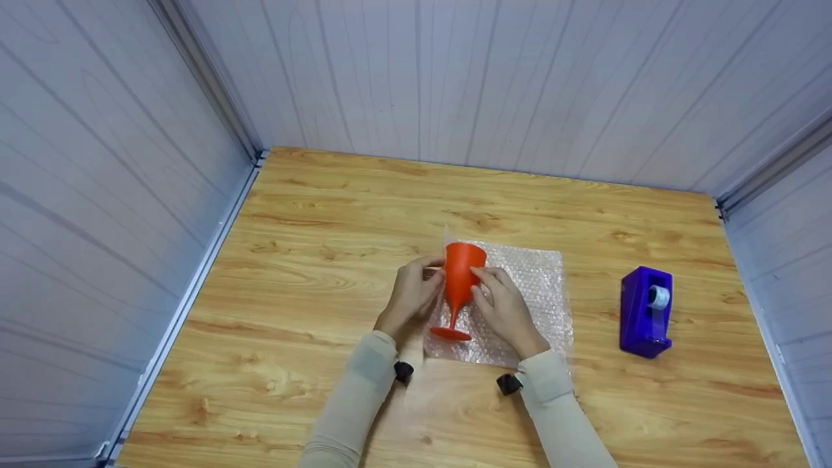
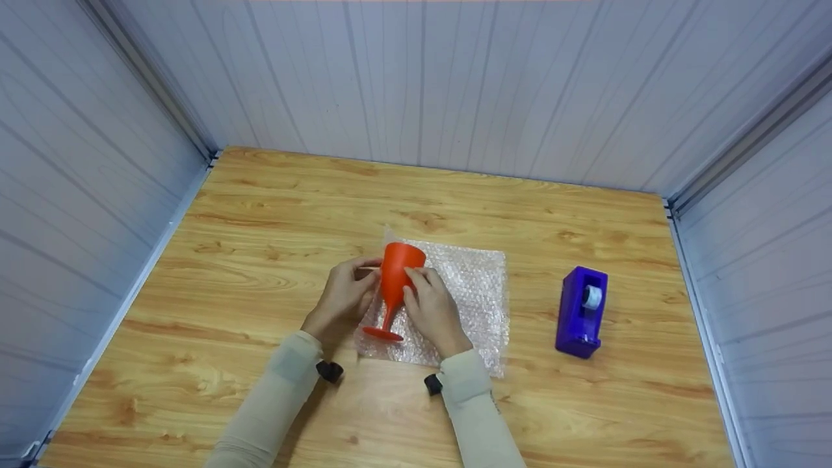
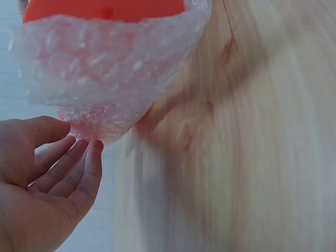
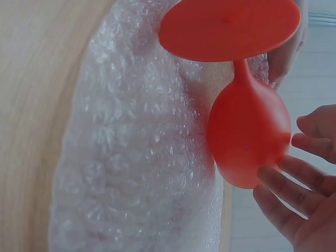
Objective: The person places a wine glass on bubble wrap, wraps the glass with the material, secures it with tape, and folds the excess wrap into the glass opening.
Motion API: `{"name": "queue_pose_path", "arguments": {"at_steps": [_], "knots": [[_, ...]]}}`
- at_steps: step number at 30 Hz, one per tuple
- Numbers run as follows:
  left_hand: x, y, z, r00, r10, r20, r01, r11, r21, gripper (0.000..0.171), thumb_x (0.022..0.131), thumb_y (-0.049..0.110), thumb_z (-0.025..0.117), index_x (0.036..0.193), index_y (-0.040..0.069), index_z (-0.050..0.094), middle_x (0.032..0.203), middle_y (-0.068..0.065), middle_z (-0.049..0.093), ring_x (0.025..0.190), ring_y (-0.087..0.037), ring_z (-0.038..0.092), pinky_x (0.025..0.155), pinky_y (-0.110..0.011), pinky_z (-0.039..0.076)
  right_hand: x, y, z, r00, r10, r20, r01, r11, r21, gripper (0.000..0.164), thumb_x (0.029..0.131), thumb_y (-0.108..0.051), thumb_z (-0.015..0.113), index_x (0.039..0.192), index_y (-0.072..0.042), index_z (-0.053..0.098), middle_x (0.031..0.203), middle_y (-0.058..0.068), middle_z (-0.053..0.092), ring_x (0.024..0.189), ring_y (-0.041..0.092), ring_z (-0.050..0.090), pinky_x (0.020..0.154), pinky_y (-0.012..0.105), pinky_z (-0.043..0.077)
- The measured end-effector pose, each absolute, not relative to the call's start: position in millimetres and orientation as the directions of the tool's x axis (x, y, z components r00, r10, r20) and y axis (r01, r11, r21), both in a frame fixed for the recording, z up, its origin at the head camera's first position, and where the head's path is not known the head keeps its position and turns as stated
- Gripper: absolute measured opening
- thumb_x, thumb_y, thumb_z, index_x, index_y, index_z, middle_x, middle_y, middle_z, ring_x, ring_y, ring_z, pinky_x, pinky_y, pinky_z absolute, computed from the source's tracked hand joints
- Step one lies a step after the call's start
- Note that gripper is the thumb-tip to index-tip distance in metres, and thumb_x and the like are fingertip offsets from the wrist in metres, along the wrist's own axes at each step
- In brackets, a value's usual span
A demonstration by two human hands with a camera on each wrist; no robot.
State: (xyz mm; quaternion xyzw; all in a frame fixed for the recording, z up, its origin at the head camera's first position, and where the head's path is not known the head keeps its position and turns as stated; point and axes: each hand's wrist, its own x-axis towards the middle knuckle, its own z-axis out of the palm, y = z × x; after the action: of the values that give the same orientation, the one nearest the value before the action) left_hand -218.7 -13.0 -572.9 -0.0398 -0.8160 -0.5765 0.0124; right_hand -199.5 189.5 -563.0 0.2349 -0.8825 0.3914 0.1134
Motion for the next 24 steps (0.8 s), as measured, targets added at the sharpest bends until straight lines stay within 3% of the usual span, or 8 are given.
{"name": "queue_pose_path", "arguments": {"at_steps": [5,14,24], "knots": [[-218,-11,-572,-0.993,0.074,0.093,0.113,0.345,0.932,0.028,0.095,0.0,0.064,0.122,-0.002,0.068,0.116,-0.015,0.069,0.099,-0.026,0.07,0.086,-0.029,0.056,-199,192,-564,-0.866,-0.329,0.377,-0.5,0.586,-0.638,0.036,0.094,-0.006,0.068,0.129,0.0,0.065,0.119,0.014,0.06,0.108,0.028,0.061,0.096,0.042,0.05],[-218,-7,-570,-0.987,0.106,0.122,0.153,0.37,0.916,0.029,0.096,0.001,0.064,0.125,-0.001,0.067,0.122,-0.016,0.066,0.099,-0.025,0.069,0.085,-0.029,0.055,-197,197,-561,-0.882,-0.331,0.336,-0.471,0.589,-0.657,0.037,0.095,-0.007,0.067,0.132,-0.001,0.063,0.119,0.012,0.06,0.087,0.018,0.061,0.075,0.034,0.056],[-218,-2,-566,-0.984,0.122,0.129,0.169,0.428,0.888,0.03,0.095,0.006,0.068,0.125,0.004,0.069,0.123,-0.016,0.065,0.099,-0.024,0.068,0.084,-0.027,0.056,-194,204,-562,-0.882,-0.336,0.331,-0.471,0.592,-0.654,0.04,0.096,-0.011,0.067,0.133,0.002,0.059,0.124,0.016,0.059,0.084,0.02,0.065,0.075,0.034,0.057]]}}
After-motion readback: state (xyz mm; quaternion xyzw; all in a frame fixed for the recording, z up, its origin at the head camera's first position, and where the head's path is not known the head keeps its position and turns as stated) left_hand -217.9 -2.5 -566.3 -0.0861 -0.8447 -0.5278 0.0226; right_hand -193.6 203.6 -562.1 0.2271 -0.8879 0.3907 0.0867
